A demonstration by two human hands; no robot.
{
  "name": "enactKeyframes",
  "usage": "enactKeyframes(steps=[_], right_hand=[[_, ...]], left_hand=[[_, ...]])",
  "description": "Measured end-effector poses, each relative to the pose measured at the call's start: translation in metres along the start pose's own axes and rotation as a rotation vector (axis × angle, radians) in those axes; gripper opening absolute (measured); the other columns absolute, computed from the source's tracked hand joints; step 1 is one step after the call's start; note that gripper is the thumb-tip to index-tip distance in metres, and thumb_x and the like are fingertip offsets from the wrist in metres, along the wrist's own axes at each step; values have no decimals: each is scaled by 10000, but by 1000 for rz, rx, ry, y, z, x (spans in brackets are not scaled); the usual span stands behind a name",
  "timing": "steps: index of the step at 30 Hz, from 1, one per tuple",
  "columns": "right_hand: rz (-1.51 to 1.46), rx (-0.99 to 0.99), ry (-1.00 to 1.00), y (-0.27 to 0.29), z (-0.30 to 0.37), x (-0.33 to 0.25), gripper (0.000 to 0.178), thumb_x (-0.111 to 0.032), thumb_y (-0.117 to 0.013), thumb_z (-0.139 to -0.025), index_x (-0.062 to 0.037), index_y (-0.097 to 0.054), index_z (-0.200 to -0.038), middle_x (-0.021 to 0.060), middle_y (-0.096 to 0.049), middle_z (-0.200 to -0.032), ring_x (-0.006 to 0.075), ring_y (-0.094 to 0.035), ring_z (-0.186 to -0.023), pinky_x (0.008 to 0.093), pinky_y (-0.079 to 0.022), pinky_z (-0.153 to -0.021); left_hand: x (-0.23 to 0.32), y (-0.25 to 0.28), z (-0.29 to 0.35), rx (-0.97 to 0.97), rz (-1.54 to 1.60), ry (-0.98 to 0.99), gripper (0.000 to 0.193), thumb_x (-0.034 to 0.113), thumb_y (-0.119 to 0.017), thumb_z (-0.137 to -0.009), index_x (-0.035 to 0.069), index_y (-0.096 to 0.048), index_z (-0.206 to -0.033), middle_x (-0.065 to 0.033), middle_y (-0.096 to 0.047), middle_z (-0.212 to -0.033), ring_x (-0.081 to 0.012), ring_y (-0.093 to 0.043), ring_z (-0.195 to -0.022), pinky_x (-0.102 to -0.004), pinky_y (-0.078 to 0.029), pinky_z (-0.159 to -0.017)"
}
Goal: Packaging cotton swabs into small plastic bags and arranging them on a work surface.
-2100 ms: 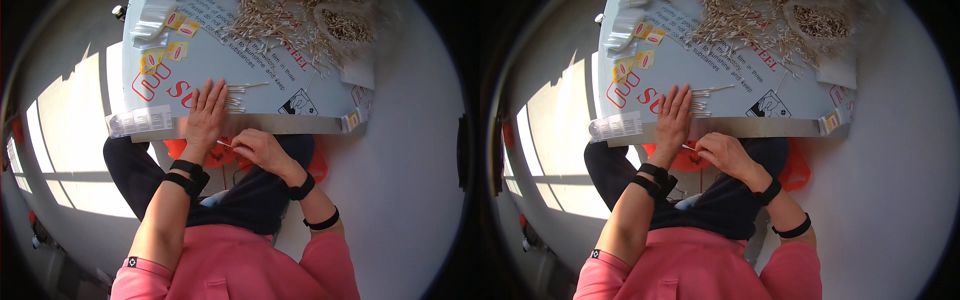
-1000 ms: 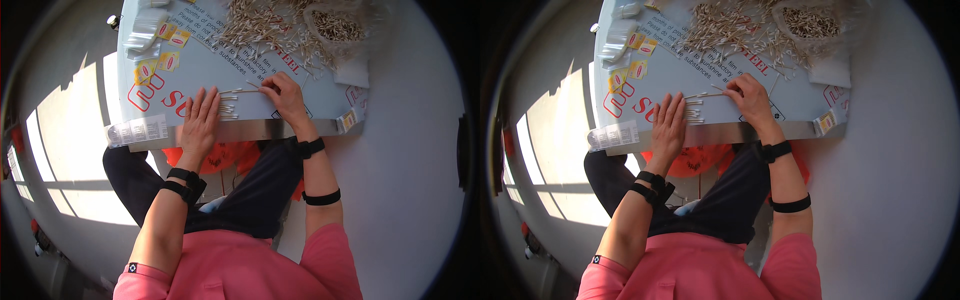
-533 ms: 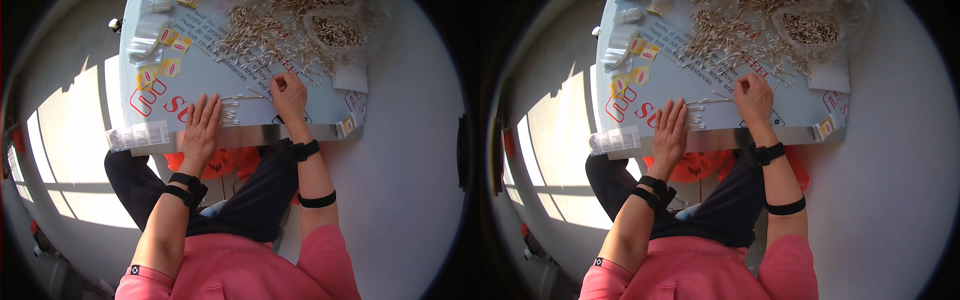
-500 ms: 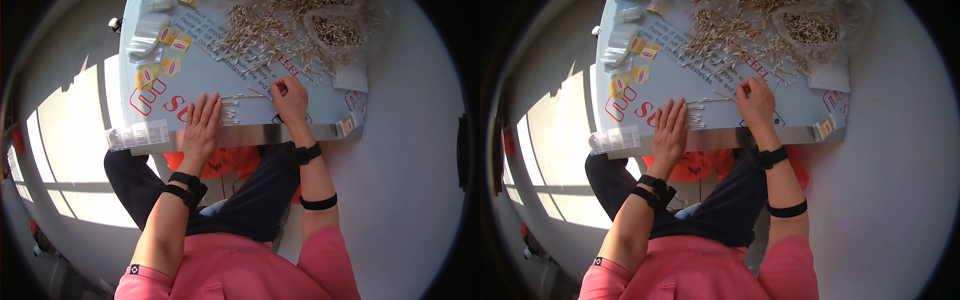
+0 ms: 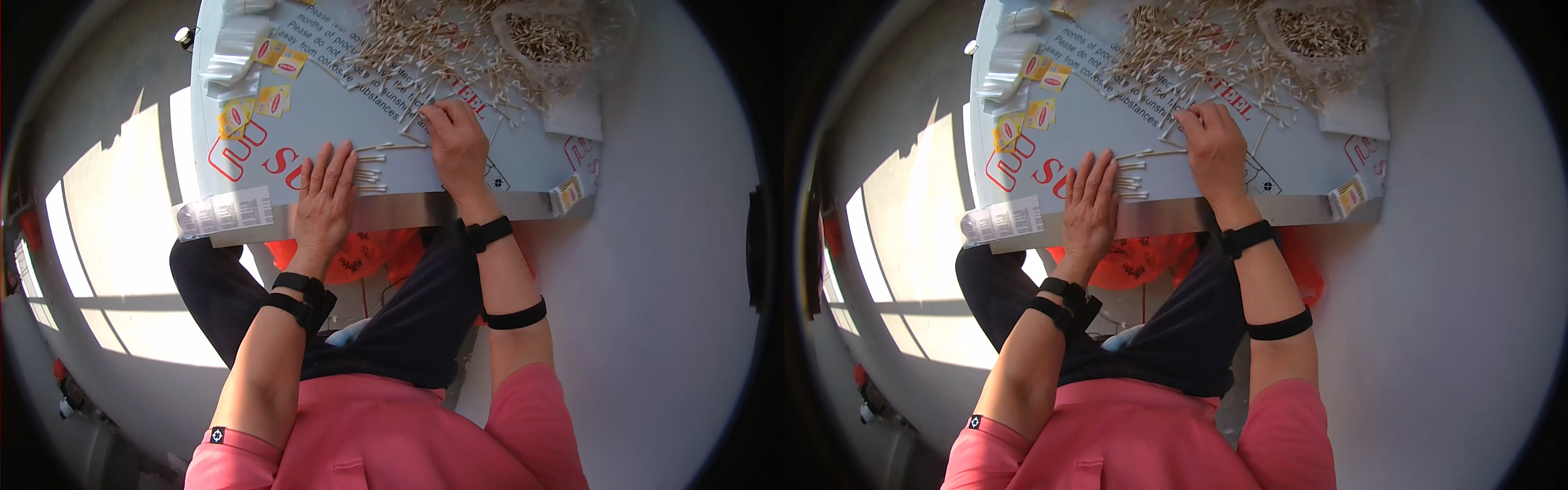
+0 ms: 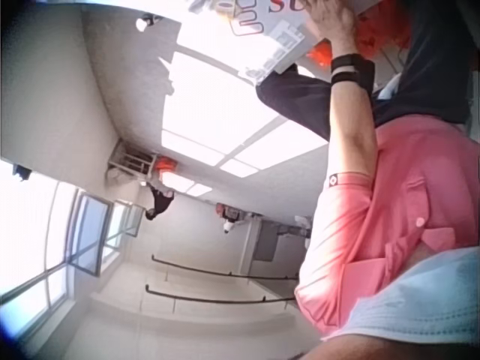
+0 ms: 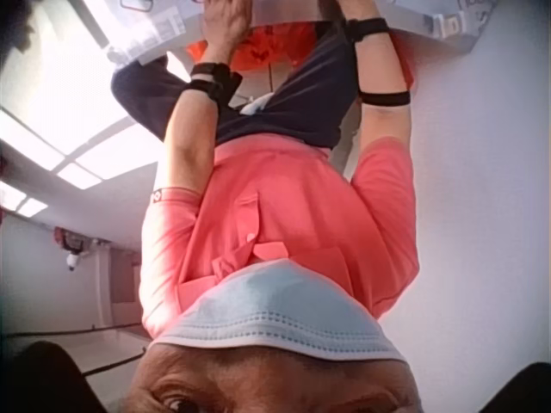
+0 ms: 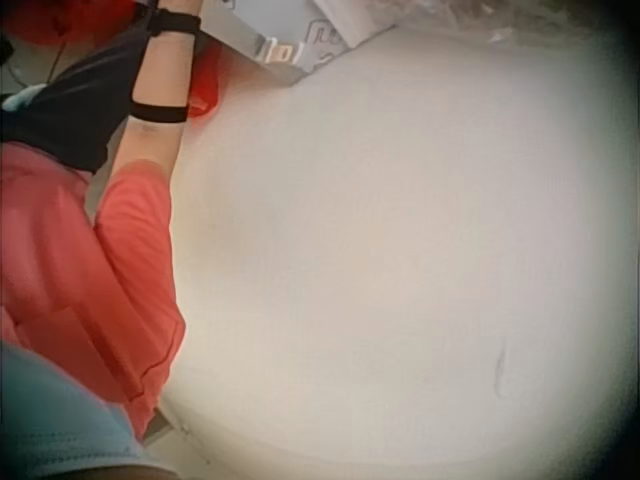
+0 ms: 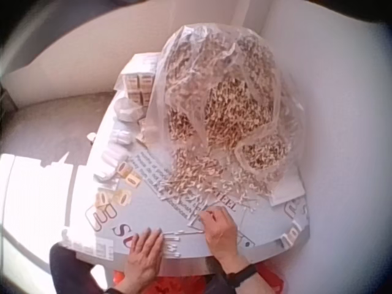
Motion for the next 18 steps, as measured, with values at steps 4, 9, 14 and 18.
enactKeyframes(steps=[4,9,14,18], right_hand=[[62,-128,344,-8,-22,-10,115,-68,-688,-788,-76,-636,-891,40,-583,-899,241,-598,-870,364,-508,-703],[-88,49,258,-2,-51,-10,72,-78,-687,-797,-70,-644,-854,45,-593,-860,238,-606,-838,360,-511,-691],[-127,-18,-307,18,-17,5,55,-53,-678,-811,-59,-646,-854,63,-595,-865,256,-600,-854,358,-498,-704],[-132,-89,-147,12,28,21,70,-50,-686,-803,-48,-640,-856,78,-596,-870,274,-591,-872,358,-488,-733]], left_hand=[[2,2,0,6,-8,4,552,181,-531,-936,125,-377,-1463,12,-313,-1550,-218,-241,-1457,-431,-168,-1208],[6,1,-2,26,54,-4,568,92,-553,-894,92,-403,-1442,-24,-352,-1530,-248,-272,-1445,-448,-185,-1200],[1,4,0,27,55,13,559,92,-551,-901,92,-405,-1440,-23,-357,-1527,-246,-276,-1443,-450,-188,-1200],[5,3,-3,56,70,-15,559,84,-553,-899,95,-407,-1438,-23,-363,-1523,-245,-281,-1441,-451,-191,-1199]])
Point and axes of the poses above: each hand's wrist, its own z-axis away from the middle knuckle, its own y-axis out of the back of the hand, x = y × z, the point moved 3 cm from there along -z, towards the middle knuckle
